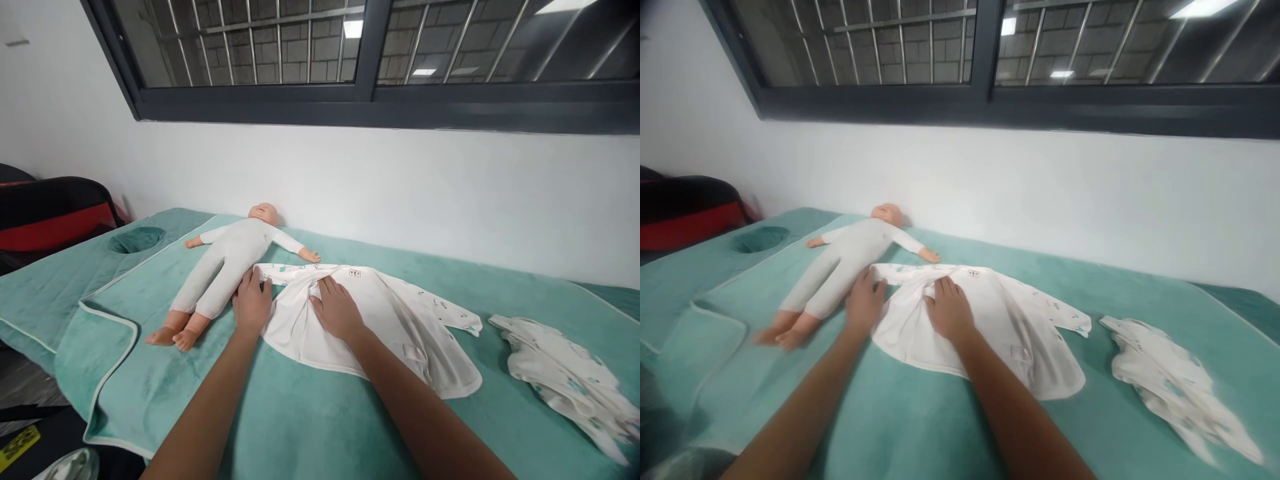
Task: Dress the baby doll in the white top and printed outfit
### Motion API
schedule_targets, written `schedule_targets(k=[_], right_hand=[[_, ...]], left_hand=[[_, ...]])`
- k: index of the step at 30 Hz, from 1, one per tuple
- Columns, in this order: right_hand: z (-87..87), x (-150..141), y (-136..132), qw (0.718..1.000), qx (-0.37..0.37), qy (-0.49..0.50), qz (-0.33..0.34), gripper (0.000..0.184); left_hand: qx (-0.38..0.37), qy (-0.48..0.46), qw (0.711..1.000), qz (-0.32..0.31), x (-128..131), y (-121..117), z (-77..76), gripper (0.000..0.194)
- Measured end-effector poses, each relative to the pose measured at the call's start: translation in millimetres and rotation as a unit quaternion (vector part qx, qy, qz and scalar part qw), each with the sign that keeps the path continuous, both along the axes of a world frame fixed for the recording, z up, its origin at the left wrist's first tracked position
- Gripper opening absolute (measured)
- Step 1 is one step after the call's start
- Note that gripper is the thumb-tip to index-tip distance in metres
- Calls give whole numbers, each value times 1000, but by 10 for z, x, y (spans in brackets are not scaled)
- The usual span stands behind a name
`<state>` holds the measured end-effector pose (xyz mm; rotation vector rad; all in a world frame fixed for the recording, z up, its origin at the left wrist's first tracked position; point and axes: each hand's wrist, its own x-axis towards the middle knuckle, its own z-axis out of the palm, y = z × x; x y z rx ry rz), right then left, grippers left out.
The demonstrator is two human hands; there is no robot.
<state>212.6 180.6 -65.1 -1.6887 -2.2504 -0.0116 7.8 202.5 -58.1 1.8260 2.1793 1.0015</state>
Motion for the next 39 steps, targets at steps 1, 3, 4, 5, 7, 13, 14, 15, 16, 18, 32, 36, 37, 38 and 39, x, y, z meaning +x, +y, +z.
schedule_targets(k=[1,3,4,5,7,13,14,15,16,18,32,36,37,38,39], right_hand=[[9,-1,8,1000,1,4,3,52],[19,-2,19,1000,2,5,15,50],[19,-3,23,1000,5,4,22,49],[14,-5,25,1000,8,2,25,49],[-5,-14,32,1000,12,-4,21,51],[-29,-27,178,1000,-15,-14,7,49],[-19,-11,227,1000,-18,-12,12,47],[-8,14,280,1000,-20,-10,18,45],[4,44,334,999,-21,-7,23,42],[23,115,435,999,-23,2,24,36],[2,196,345,998,-6,-6,-60,39],[10,520,101,998,-36,-20,-49,55],[15,622,26,997,-43,-20,-62,58],[21,725,-57,996,-50,-18,-77,61],[29,827,-149,995,-55,-12,-87,62]], left_hand=[[5,10,1000,2,13,-15,8,53],[37,28,999,-8,30,-42,11,49],[61,41,997,-26,36,-52,5,46],[82,56,993,-56,39,-58,-5,43],[102,87,981,-141,45,-62,-30,40],[68,121,971,-196,58,-79,-12,38],[67,124,972,-188,56,-86,3,39],[66,128,972,-184,54,-93,18,40],[65,132,972,-182,51,-98,29,39],[61,140,972,-178,47,-100,37,38],[-51,192,968,-155,111,-66,-45,48],[-69,202,970,-119,120,-100,-38,53],[-69,202,971,-112,116,-112,-42,53],[-66,201,971,-106,111,-127,-48,53],[-63,201,972,-100,105,-141,-55,52]])
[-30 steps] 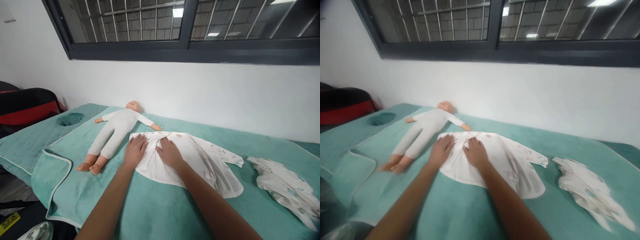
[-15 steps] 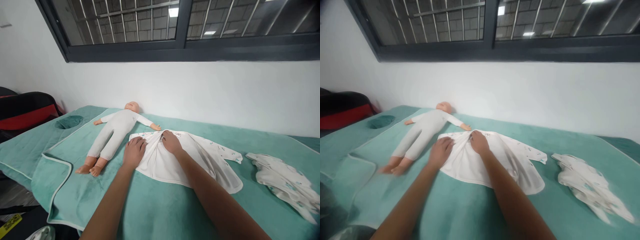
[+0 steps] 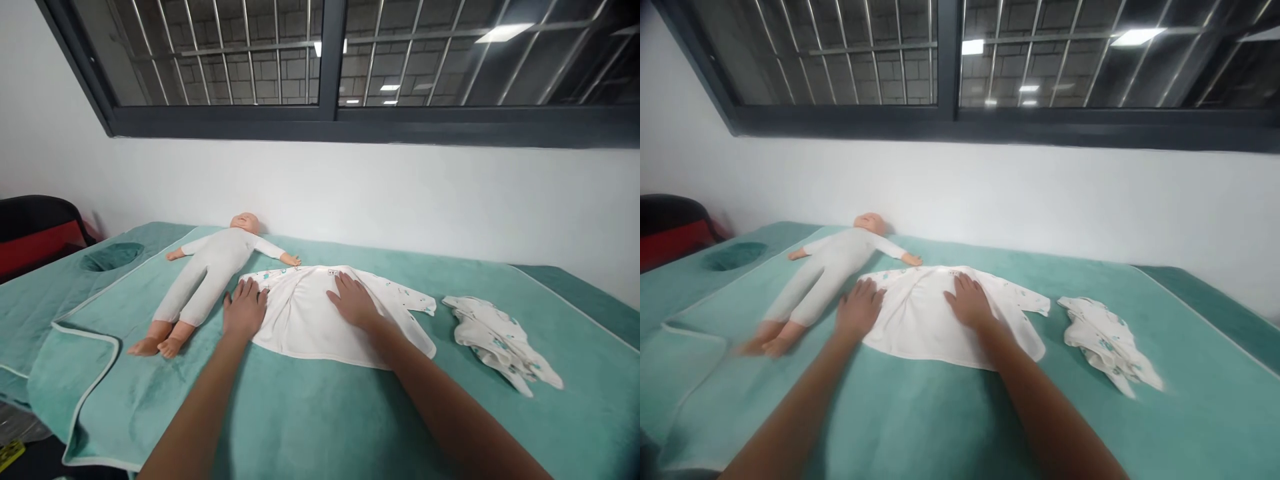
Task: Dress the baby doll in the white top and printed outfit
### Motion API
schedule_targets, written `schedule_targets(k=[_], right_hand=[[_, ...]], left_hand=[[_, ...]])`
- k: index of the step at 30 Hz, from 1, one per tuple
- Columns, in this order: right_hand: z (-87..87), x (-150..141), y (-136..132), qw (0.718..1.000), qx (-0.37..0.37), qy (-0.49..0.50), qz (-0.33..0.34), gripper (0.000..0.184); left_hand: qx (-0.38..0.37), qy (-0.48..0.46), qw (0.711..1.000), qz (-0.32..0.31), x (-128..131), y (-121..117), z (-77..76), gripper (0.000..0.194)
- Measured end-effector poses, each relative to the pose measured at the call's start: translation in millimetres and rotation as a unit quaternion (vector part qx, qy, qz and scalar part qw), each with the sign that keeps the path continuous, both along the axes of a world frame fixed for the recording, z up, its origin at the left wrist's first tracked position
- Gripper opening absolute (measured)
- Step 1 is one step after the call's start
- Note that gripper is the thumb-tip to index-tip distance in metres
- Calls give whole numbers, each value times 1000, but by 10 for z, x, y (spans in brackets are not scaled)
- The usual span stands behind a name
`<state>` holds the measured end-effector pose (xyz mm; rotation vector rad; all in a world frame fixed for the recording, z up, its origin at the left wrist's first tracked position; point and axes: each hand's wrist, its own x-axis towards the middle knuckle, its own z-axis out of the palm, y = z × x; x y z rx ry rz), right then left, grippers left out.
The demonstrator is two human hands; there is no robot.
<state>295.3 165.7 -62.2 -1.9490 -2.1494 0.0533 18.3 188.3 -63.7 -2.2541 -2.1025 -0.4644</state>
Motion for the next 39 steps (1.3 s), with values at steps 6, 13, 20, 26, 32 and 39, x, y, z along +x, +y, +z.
schedule_targets(k=[6,13,20,26,32,39], right_hand=[[125,742,-600,983,57,177,5,47],[187,1655,-868,948,63,23,-311,50],[93,1850,-609,920,146,212,-297,30],[25,2093,-275,889,200,252,-326,39],[-85,2185,-142,890,216,249,-315,36],[102,1777,-322,952,242,94,-164,44]], left_hand=[[38,-5,999,5,-38,-27,-79,51],[55,-28,998,20,-51,20,-135,48],[52,-46,997,25,-61,16,-127,45],[43,-61,997,30,-48,3,-75,43],[38,-63,997,36,-24,-7,-38,42],[32,-67,996,42,-6,-5,-25,42]])
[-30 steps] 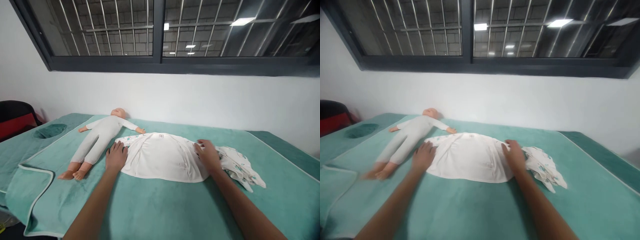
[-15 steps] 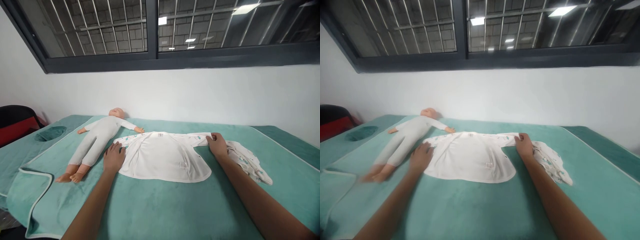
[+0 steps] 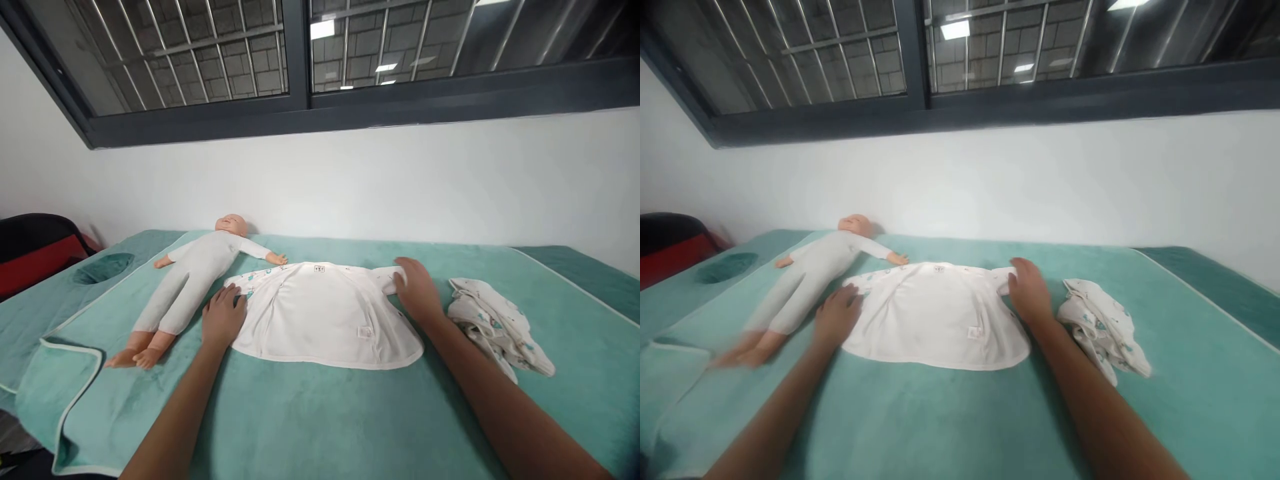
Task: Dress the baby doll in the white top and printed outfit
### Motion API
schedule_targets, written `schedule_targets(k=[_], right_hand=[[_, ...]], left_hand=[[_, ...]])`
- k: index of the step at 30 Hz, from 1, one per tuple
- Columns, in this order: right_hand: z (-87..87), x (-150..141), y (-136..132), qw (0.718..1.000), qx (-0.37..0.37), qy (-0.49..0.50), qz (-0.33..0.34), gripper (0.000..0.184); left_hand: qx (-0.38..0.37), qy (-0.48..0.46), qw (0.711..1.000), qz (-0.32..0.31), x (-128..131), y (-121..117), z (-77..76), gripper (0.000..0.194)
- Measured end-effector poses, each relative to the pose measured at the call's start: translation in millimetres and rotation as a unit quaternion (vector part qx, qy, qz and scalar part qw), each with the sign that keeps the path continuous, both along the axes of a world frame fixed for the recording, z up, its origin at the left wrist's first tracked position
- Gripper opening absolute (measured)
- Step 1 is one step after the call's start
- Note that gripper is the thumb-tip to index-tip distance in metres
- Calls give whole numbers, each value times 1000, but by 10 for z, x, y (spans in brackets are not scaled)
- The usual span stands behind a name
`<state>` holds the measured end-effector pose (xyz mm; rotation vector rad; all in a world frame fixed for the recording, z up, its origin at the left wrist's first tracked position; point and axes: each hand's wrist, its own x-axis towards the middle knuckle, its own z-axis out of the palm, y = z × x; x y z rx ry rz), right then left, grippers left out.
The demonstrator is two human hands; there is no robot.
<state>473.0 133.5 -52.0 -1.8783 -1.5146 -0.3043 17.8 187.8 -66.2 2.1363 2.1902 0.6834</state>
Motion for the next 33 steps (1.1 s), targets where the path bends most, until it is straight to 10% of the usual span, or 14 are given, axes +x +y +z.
schedule_targets(k=[5,9,23,33], right_hand=[[-73,-536,-52,971,-150,-72,170,51],[-166,-437,13,959,-222,-106,141,51],[-113,150,-6,973,-198,-73,-95,42],[192,-555,-167,986,-111,59,110,49]], left_hand=[[-1,-2,1000,-1,-6,-11,8,41],[-4,5,1000,-5,-14,-31,15,42],[11,-2,1000,-8,-46,-3,-36,42],[6,-8,1000,-4,-44,10,-46,42]])
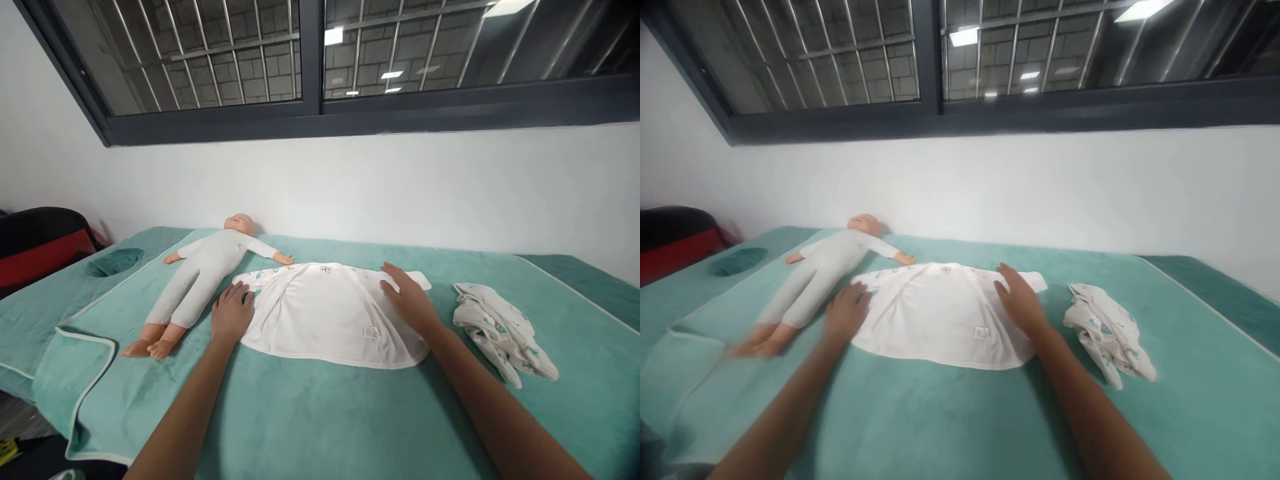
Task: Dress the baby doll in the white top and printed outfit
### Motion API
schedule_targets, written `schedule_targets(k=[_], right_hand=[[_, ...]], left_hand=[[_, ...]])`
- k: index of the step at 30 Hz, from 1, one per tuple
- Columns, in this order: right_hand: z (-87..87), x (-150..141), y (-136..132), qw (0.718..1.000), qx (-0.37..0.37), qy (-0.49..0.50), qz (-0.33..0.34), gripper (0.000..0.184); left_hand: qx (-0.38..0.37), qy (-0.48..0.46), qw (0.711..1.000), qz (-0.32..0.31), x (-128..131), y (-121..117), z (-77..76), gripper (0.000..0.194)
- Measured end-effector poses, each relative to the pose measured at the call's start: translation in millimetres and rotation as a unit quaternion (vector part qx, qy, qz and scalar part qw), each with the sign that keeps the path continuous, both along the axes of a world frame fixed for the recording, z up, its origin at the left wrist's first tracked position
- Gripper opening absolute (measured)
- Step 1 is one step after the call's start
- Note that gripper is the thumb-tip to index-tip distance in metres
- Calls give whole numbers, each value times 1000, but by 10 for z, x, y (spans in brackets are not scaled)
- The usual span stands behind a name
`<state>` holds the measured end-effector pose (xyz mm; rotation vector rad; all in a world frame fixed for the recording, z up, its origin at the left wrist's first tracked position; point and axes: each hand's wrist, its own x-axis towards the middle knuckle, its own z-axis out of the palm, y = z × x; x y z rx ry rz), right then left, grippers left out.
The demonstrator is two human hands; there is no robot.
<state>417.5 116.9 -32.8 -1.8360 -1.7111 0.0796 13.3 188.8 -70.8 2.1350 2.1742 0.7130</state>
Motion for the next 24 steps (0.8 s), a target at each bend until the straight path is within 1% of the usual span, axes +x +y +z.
schedule_targets(k=[2,3,5,6,7,9,11,13,15,18,19,21,24], right_hand=[[43,-298,-99,996,-32,35,80,52],[42,-452,-150,991,-52,34,120,55],[-4,-735,-237,975,-107,-12,193,63],[-43,-850,-268,968,-126,-47,212,67],[-88,-942,-286,962,-135,-83,222,70],[-174,-1050,-283,958,-130,-137,217,71],[-235,-1089,-232,959,-118,-164,201,71],[-258,-1114,-147,960,-116,-175,186,75],[-248,-1177,-41,960,-119,-180,176,79],[-201,-1368,123,958,-116,-179,190,83],[-184,-1449,170,956,-115,-178,205,82],[-158,-1618,237,949,-115,-174,238,82],[-153,-1835,241,939,-122,-163,279,88]], left_hand=[[6,3,1000,0,0,5,-6,42],[8,3,1000,0,0,6,-8,42],[7,4,1000,0,0,4,-9,42],[6,4,1000,-1,2,2,-9,42],[4,4,1000,-1,4,-1,-9,42],[5,4,1000,-1,11,-4,-10,41],[14,-1,1000,-3,18,-7,-12,40],[24,-27,999,-10,14,-8,-10,39],[48,-113,992,-15,-8,-9,-1,37],[95,-261,961,5,-65,-16,28,39],[105,-289,951,15,-83,-22,41,40],[113,-316,942,31,-106,-41,72,41],[126,-359,924,43,-105,-82,126,39]])
